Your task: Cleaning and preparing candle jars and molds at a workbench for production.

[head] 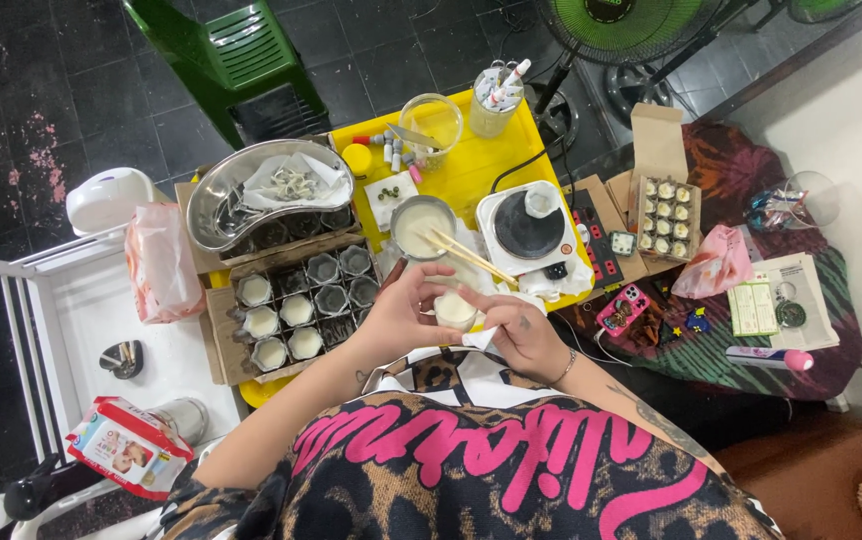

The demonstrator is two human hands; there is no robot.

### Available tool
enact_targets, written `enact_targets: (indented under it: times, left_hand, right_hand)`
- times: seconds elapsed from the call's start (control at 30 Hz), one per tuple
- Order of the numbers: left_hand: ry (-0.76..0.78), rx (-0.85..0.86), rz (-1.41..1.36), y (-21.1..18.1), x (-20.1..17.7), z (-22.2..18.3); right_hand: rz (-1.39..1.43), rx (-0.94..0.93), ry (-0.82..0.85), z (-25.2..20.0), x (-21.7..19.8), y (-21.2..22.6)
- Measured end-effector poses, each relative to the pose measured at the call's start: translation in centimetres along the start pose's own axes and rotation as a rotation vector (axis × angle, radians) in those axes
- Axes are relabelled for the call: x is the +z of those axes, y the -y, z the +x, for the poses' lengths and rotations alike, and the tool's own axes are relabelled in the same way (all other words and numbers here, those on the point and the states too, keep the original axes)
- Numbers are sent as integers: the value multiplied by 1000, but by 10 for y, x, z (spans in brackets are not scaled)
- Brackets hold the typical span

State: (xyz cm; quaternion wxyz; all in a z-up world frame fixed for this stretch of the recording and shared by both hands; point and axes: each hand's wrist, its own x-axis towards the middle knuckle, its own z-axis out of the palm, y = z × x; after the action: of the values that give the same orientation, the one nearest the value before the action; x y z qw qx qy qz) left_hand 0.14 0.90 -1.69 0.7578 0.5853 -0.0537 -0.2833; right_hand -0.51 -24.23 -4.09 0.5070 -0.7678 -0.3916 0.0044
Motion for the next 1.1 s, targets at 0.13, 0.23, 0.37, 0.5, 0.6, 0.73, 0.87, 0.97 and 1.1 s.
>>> enact_targets:
  times: [0.13, 0.23, 0.37, 0.5, 0.6, 0.73, 0.87, 0.97, 1.1]
  left_hand:
    - [17, -21, -26, -4, 1, 0]
    - [12, -50, -5, -4, 0, 0]
    - [32, 17, -88, -2, -2, 0]
    - [2, 80, -80, -7, -2, -1]
    - [-54, 132, 97, -12, 0, -4]
    - [-78, 148, 107, -21, 8, -8]
    - [-102, 174, 202, -20, 13, -6]
    - [-115, 162, 246, -23, 18, -6]
    - [-117, 140, 213, -25, 23, -2]
  right_hand:
    - [-47, -76, -35, -2, -1, 2]
    - [-138, -117, -37, -5, -3, 2]
    - [-133, -123, -37, -7, -3, 1]
    - [-47, -86, -83, -16, -2, -6]
    - [737, 309, -313, -32, 16, -9]
    - [1226, 373, -457, 2, -4, 26]
    - [1683, 388, -404, 9, -16, 28]
    - [1872, 324, -309, 7, -15, 22]
    - [1946, 354, -259, 8, -10, 18]
